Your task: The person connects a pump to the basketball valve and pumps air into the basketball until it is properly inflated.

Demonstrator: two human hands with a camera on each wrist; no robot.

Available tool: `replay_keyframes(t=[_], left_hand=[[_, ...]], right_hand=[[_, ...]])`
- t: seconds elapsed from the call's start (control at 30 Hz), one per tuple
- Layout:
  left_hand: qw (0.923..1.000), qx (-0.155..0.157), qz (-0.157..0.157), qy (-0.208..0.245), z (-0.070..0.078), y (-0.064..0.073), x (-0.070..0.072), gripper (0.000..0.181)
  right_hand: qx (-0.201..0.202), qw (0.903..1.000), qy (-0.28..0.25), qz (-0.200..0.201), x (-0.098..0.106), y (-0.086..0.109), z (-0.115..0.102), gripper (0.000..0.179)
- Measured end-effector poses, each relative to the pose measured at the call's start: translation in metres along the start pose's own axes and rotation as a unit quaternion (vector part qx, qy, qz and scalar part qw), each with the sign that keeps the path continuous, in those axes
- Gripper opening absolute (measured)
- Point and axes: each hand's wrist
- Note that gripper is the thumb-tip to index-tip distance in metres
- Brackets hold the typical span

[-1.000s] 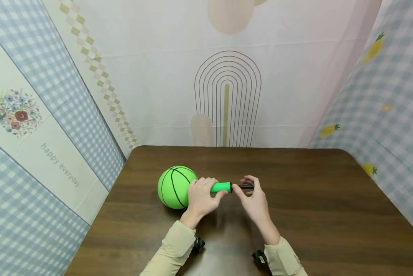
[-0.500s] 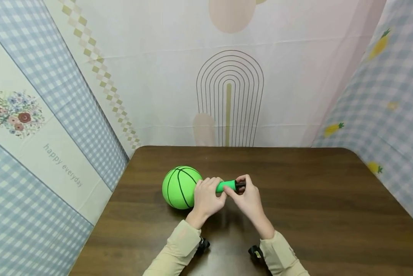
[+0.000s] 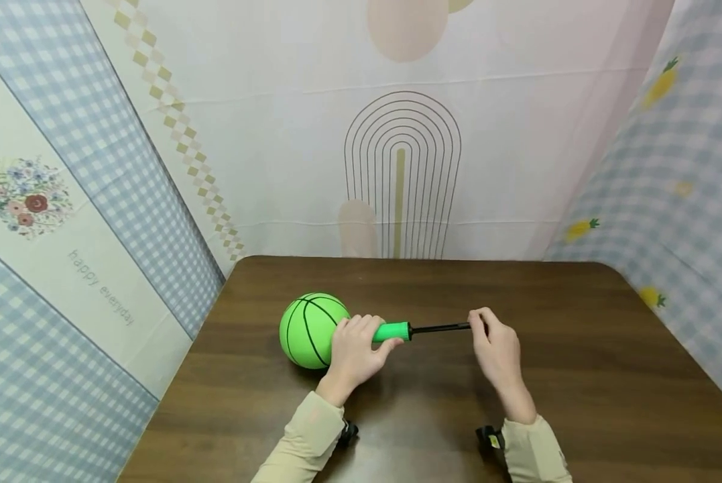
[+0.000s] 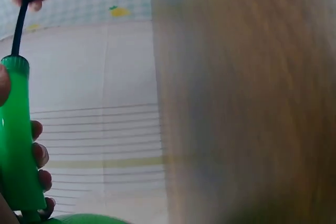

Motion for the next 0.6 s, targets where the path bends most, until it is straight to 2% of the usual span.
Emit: replay_keyframes(t=[0.1, 0.17, 0.3, 0.4, 0.47, 0.6], left_hand=[[1.0, -0.003, -0.006, -0.002, 0.001, 0.003, -0.001, 0.04], [0.9999, -0.007, -0.009, 0.001, 0.003, 0.006, -0.002, 0.04], [0.9998, -0.011, 0.005, 0.015, 0.006, 0.013, -0.003, 0.04], [0.9996, -0.01, 0.013, 0.023, 0.006, 0.013, -0.004, 0.04], [0.9997, -0.005, 0.004, 0.025, 0.006, 0.01, -0.002, 0.039], [0.9983, 0.024, -0.039, 0.035, 0.003, 0.0, 0.004, 0.038]], right_hand=[[-0.018, 0.9983, -0.027, -0.049, 0.005, 0.0, 0.005, 0.029], [-0.036, 0.9953, -0.06, -0.066, 0.003, 0.003, 0.004, 0.029], [-0.062, 0.9882, -0.13, -0.052, -0.002, 0.013, -0.002, 0.023], [-0.057, 0.9837, -0.168, -0.03, -0.005, 0.017, -0.01, 0.019], [-0.046, 0.9822, -0.18, -0.022, -0.007, 0.019, -0.015, 0.018], [-0.024, 0.9799, -0.196, -0.027, -0.013, 0.021, -0.024, 0.023]])
Point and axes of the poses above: each hand's wrist, its own y-axis away from the middle knuckle, its own x-axis out of the back of the hand, z = x × y, and after that the axes turned 8 degrees about y, right-handed
